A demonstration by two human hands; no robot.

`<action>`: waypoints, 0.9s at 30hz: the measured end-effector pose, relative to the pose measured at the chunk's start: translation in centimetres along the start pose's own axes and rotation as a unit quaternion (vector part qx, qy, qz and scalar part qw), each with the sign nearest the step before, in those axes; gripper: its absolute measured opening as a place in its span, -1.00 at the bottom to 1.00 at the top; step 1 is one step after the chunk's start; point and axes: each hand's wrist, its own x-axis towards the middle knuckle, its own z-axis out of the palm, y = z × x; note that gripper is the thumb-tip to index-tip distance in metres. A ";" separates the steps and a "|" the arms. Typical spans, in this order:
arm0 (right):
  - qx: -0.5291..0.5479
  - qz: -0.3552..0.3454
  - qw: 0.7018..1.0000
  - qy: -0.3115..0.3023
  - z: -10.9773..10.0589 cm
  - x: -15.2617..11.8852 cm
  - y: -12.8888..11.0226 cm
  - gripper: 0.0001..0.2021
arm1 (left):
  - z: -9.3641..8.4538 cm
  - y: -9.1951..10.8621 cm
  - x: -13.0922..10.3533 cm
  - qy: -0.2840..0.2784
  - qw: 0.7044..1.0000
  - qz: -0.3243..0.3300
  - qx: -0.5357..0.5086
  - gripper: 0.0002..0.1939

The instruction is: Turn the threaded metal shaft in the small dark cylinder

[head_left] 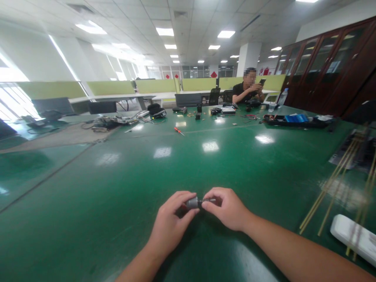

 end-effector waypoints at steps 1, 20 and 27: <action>0.002 0.002 1.000 0.000 0.0 0.0 0.0 -0.90 | 0.0 0.0 0.0 0.001 1.000 0.000 0.000 -0.75; 0.042 0.021 0.999 0.000 0.2 0.1 0.5 -0.87 | 0.0 0.1 0.1 0.016 1.000 -0.008 -0.005 -0.76; 0.057 0.029 0.998 0.002 0.3 0.1 0.5 -0.87 | 0.0 -0.2 0.0 0.013 1.000 -0.010 -0.009 -0.74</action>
